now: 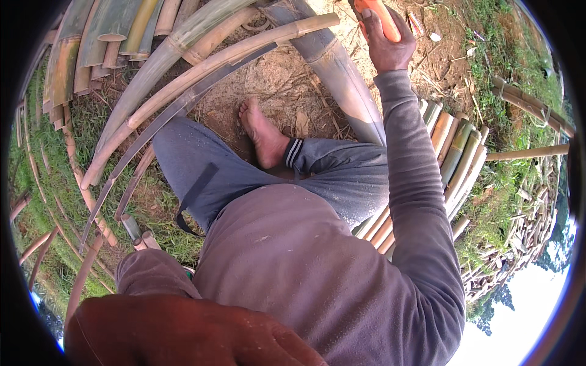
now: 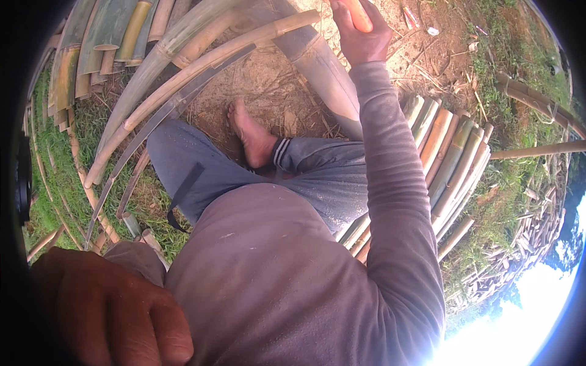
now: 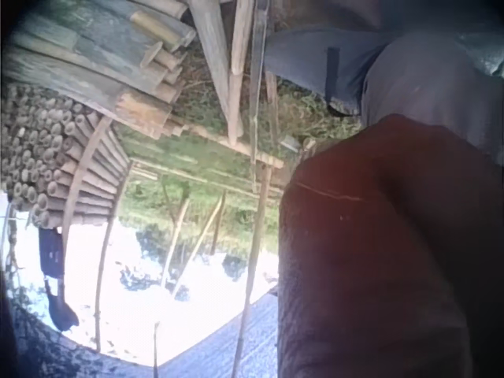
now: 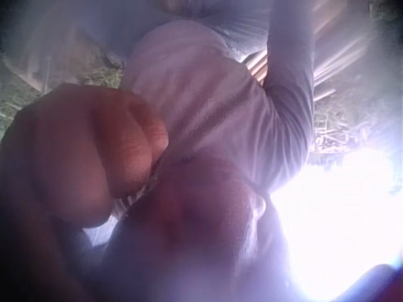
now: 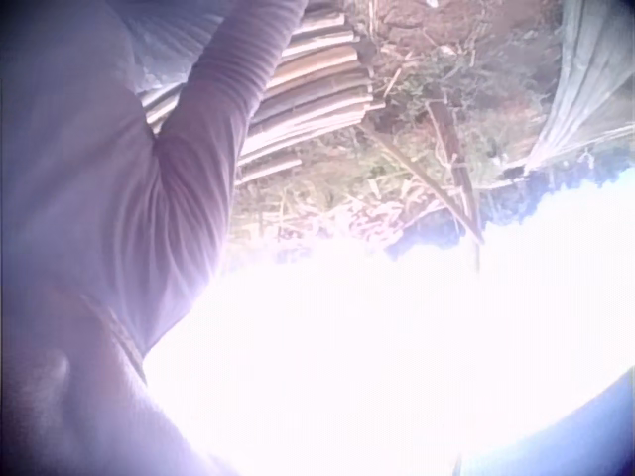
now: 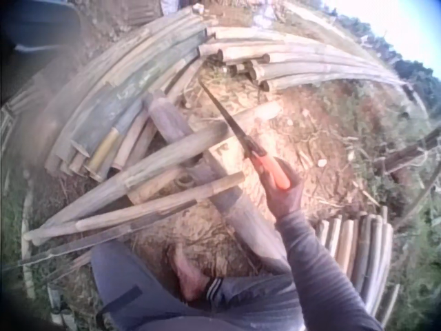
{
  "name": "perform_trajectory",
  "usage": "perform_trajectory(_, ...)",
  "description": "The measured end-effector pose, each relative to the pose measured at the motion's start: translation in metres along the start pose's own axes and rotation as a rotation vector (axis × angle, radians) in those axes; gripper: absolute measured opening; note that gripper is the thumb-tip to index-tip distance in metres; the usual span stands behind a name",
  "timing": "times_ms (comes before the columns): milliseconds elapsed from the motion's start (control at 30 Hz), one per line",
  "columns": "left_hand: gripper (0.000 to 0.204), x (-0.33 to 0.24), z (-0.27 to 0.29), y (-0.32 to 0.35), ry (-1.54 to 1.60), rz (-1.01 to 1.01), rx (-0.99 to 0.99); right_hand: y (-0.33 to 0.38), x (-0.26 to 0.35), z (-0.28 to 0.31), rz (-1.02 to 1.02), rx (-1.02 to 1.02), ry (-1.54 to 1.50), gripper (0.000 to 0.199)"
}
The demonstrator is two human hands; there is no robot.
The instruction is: The person sits on the ground and uses a hand saw to cut long bamboo poles into shorter sections. They repeatedly position a pole, saw through it, and set the cut piece aside, continuing this process with multiple poles.
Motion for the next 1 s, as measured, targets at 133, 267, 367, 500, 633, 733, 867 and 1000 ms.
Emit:
perform_trajectory(133, 0.053, -0.004, 0.001, 0.001, 0.006, -0.03, -0.025, 0.004, 0.022, -0.008, -0.058, -0.032, 0.039, 0.042)
perform_trajectory(267, 0.055, -0.013, 0.005, -0.006, -0.015, -0.084, 0.012, 0.005, 0.02, -0.005, -0.036, -0.024, 0.072, 0.044)
perform_trajectory(367, 0.056, -0.02, 0.008, -0.01, -0.051, -0.113, 0.042, 0.002, 0.021, -0.007, -0.17, -0.008, 0.015, 0.041)
perform_trajectory(500, 0.057, -0.031, 0.01, -0.018, -0.093, -0.151, 0.094, 0.005, 0.006, -0.007, -0.235, -0.042, -0.032, 0.042)
perform_trajectory(633, 0.059, -0.035, 0.011, -0.026, -0.168, -0.192, 0.158, 0.004, 0.027, -0.005, -0.109, -0.016, 0.045, 0.042)
perform_trajectory(733, 0.06, -0.041, 0.01, -0.035, -0.214, -0.201, 0.226, 0.002, 0.03, -0.003, -0.222, -0.004, 0.001, 0.042)
perform_trajectory(867, 0.062, -0.05, 0.012, -0.044, -0.276, -0.219, 0.274, 0.002, 0.026, -0.005, -0.088, -0.002, 0.084, 0.042)
perform_trajectory(1000, 0.063, -0.058, 0.007, -0.046, -0.334, -0.231, 0.3, 0.002, 0.023, -0.008, -0.069, -0.023, 0.027, 0.041)
Point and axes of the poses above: each hand's wrist, its own y-axis away from the middle knuckle, its own z-axis out of the back of the hand, x = y × z, the point moved 2 cm from there along -y, towards the middle knuckle, and after that the axes turned 6 degrees about -y, right-handed, at the moved point
